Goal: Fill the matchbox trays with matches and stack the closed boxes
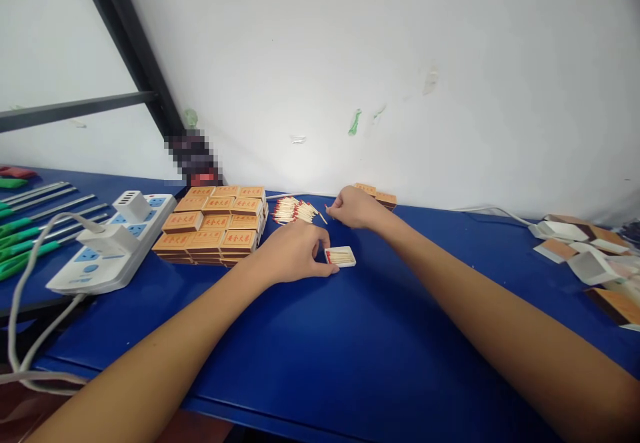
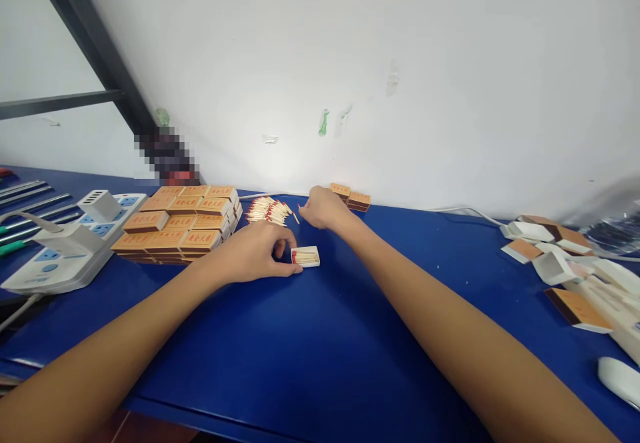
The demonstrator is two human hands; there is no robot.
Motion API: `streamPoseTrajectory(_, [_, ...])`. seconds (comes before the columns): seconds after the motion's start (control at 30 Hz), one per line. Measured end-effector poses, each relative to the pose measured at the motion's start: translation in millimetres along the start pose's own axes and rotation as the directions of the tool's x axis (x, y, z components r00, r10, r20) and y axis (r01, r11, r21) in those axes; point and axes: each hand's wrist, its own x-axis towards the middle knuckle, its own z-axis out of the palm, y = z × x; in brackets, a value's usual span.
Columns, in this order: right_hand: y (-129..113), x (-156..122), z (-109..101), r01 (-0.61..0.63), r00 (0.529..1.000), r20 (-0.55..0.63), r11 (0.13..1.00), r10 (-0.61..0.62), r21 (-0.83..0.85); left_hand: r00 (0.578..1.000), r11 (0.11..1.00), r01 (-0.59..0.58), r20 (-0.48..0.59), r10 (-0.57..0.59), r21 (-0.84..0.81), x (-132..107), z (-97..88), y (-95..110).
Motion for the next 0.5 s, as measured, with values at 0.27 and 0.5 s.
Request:
streamPoseTrajectory(0.27, [1.5,4.6,16.7,0.076,0.997,-0.014,0.997,-0.076,-0.011,1.000,0.997,0.018,0.009,-0.019,0.075,1.6,-0.8,0.3])
streamPoseTrajectory(0.5, [0.6,0.1,8.6,0.085,0.996,0.041,0.993,-0.081,-0.079,0.994,0.978,0.112,-0.041,-0.106,0.177,1.0,-4.9,-2.3])
